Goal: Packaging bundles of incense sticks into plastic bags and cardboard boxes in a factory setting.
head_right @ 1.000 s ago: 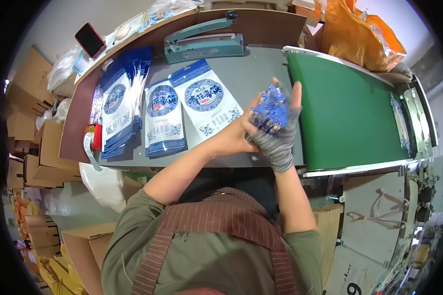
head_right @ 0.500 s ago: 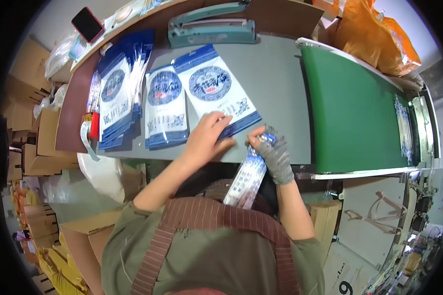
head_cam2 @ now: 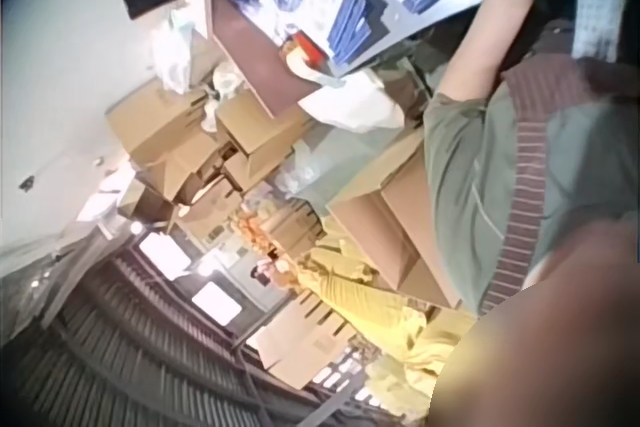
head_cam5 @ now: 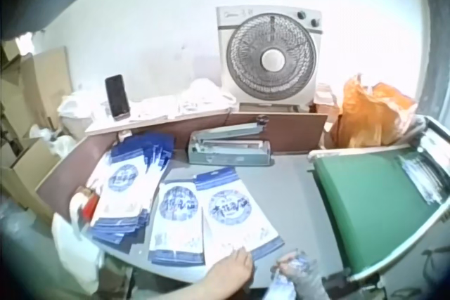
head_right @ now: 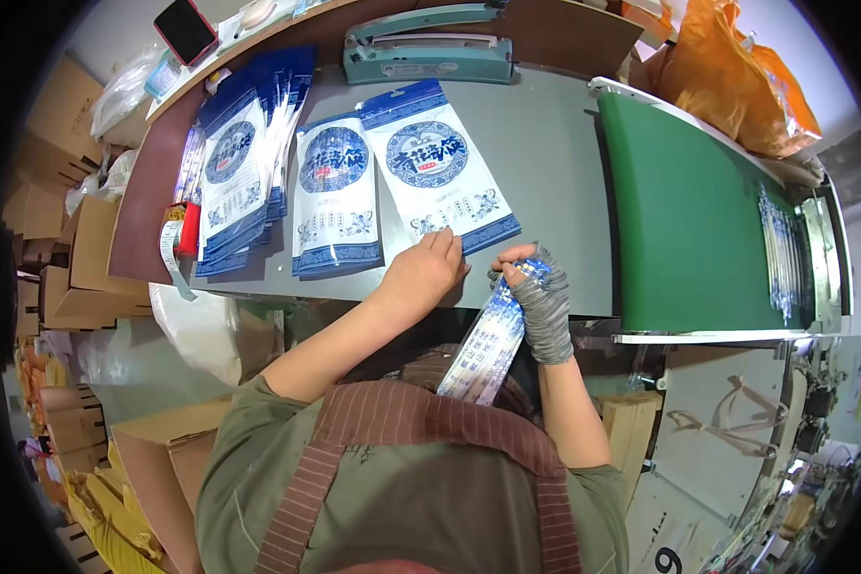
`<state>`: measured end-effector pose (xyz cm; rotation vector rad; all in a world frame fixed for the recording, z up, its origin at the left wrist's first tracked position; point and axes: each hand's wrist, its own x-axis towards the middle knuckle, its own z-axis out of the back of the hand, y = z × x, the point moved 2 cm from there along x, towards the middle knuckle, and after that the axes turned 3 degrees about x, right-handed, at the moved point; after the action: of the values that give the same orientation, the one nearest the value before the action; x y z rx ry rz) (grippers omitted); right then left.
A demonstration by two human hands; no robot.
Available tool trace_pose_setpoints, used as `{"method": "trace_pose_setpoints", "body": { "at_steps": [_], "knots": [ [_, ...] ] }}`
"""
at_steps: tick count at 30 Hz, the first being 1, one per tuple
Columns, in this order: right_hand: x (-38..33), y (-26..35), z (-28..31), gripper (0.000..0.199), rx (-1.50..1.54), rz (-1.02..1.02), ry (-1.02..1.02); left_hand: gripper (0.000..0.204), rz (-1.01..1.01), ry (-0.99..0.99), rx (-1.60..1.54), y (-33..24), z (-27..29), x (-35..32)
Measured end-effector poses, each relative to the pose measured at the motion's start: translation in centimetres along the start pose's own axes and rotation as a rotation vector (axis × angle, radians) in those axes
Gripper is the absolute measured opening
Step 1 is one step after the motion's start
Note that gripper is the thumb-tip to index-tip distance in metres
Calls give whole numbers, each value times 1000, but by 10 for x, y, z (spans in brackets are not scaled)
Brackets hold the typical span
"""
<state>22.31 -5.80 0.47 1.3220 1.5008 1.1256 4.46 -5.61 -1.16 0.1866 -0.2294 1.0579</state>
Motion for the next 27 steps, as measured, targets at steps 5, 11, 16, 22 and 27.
{"method": "trace_pose_setpoints", "body": {
  "at_steps": [5,11,16,22,27],
  "knots": [
    [-10,4,10,16,63,-35,-42,17,8,-73,91,-5,-6,-13],
    [-17,14,0,20,-15,20,-32,14,114,-109,-603,18,-3,5],
    [-14,8,-4,16,-21,74,9,23,199,8,-845,25,-15,12],
    [-6,24,-52,11,-193,135,278,13,110,108,-759,36,-13,13],
    [11,-12,-76,15,-210,171,380,12,3,72,-1176,59,-46,3]
  ]
}}
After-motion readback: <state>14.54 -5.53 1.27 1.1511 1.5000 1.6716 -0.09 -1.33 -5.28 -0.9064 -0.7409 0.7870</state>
